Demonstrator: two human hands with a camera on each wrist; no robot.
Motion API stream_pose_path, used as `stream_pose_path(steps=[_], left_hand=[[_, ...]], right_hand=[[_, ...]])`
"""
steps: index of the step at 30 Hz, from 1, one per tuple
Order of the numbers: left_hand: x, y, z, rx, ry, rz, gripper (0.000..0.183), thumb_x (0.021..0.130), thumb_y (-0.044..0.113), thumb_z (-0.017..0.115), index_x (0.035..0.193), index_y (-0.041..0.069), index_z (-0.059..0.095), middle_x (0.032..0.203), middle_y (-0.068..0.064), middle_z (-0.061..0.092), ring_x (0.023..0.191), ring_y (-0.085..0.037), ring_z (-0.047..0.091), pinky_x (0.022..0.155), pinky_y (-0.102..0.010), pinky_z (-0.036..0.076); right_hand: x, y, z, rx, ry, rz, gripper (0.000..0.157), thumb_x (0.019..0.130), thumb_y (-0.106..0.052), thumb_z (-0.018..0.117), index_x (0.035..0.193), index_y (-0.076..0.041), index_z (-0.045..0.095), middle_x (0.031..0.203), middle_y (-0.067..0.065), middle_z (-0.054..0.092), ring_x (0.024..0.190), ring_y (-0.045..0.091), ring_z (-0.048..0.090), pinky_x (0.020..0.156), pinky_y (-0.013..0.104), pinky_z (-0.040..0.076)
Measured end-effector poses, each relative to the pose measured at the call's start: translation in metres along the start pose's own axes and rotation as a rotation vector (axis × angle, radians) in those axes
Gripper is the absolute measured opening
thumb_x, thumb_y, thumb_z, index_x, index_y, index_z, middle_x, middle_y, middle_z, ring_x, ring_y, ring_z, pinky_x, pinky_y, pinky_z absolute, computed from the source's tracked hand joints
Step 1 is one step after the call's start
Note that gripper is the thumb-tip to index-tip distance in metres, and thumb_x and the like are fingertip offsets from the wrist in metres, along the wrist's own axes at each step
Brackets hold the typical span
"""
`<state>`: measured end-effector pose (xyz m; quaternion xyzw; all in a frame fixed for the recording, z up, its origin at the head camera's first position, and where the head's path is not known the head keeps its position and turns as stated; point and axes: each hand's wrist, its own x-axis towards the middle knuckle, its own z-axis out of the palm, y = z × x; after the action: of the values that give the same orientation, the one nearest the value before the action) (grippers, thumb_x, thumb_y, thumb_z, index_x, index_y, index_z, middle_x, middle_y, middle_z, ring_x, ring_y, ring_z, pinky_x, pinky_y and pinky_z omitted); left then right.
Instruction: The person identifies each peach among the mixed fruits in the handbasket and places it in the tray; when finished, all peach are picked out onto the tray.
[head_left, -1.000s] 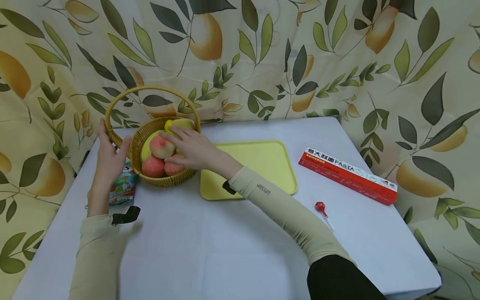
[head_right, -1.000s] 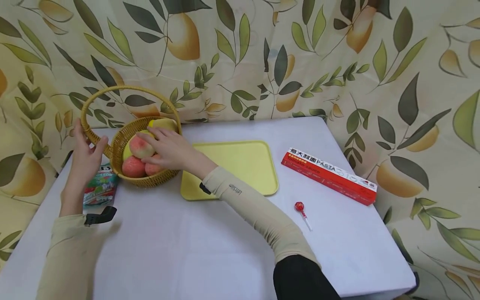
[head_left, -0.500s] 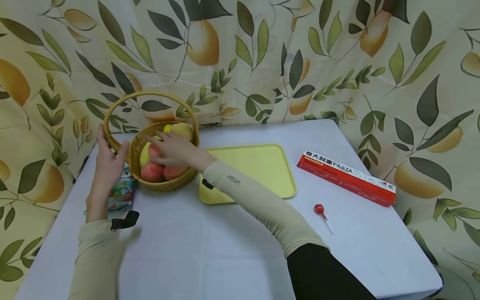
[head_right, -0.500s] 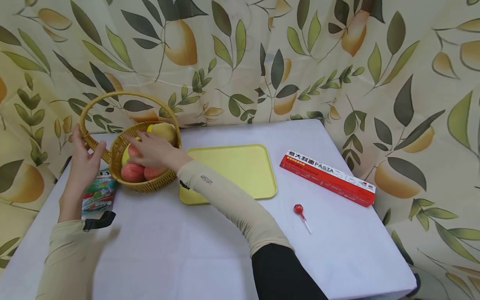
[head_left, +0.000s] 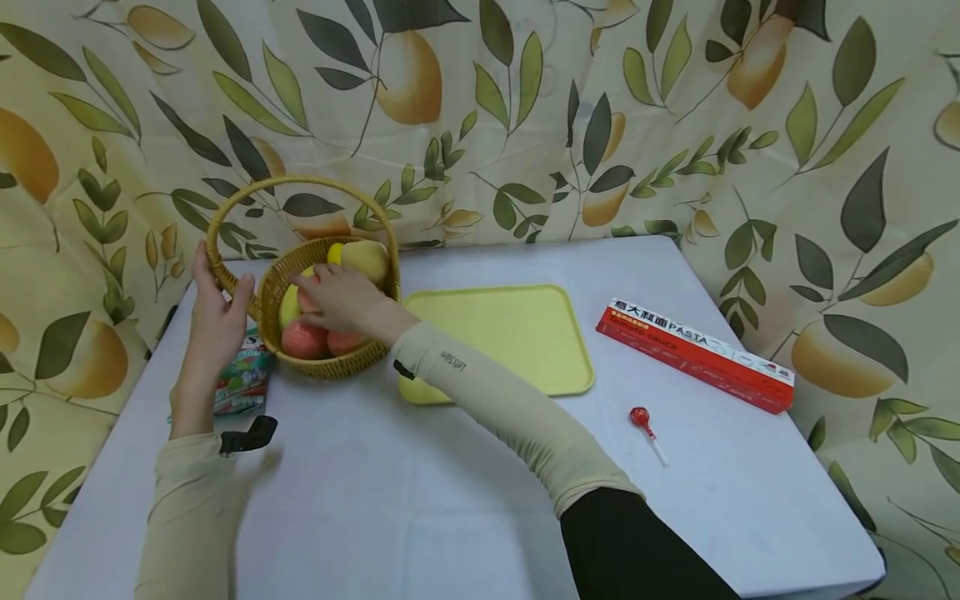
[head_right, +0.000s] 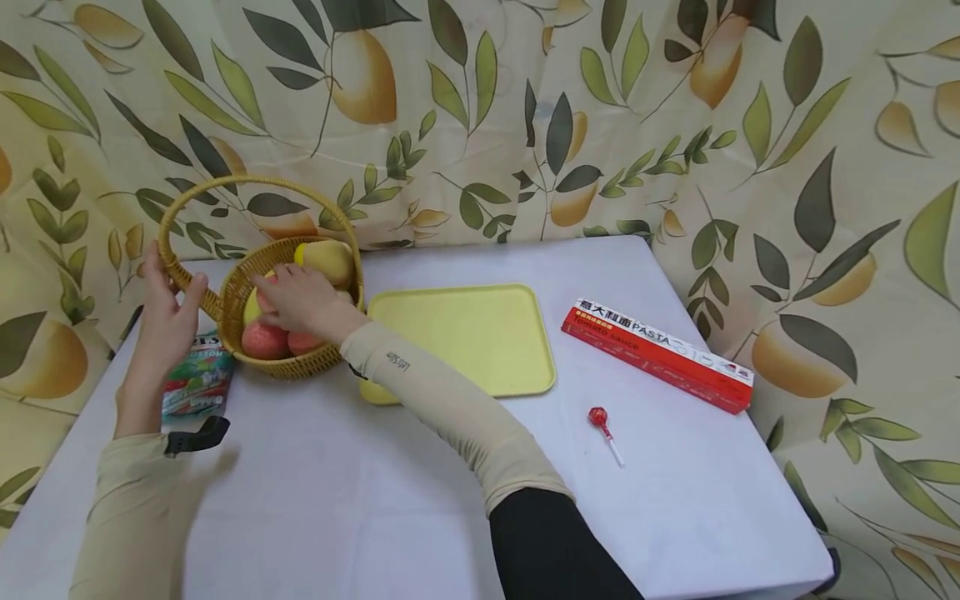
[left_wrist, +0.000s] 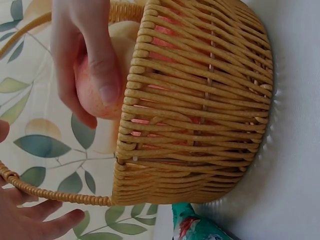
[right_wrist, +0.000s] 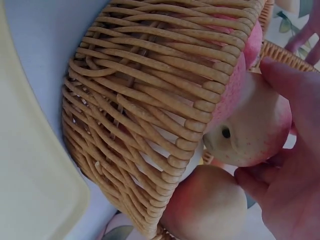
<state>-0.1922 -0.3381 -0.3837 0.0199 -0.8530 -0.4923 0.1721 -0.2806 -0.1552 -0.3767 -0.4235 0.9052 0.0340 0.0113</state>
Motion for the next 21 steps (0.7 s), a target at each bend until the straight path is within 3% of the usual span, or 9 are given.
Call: stream_pose_path(steps=[6,12,21], left_hand=[[0.003,0.001,-0.001,-0.005,-0.003,0.000,0.080,0.109,0.040,0.043,0.164,0.027,-0.013,0.174,-0.013,-0.004,0.158,-0.038,0.009,0.117,-0.073,0.022],[0.003,0.001,-0.001,-0.022,-0.018,-0.012,0.080,0.109,0.041,0.041,0.164,0.025,-0.015,0.174,-0.012,-0.007,0.159,-0.036,0.007,0.120,-0.070,0.020],[0.002,0.001,0.000,-0.023,-0.021,-0.004,0.077,0.110,0.041,0.038,0.164,0.025,-0.014,0.174,-0.013,-0.007,0.159,-0.036,0.008,0.120,-0.070,0.021]], right_hand=[[-0.001,0.002,-0.002,0.026,0.023,-0.002,0.067,0.103,-0.057,0.050,0.160,-0.028,0.029,0.161,0.007,0.042,0.145,0.024,0.045,0.118,0.037,0.043],[-0.007,0.000,-0.004,0.078,0.031,-0.007,0.060,0.103,-0.051,0.053,0.157,-0.031,0.036,0.155,0.009,0.045,0.126,0.026,0.057,0.099,0.036,0.056],[-0.020,0.009,-0.012,0.169,0.067,-0.037,0.057,0.101,-0.047,0.059,0.153,-0.030,0.042,0.152,0.012,0.041,0.121,0.028,0.056,0.086,0.034,0.058]])
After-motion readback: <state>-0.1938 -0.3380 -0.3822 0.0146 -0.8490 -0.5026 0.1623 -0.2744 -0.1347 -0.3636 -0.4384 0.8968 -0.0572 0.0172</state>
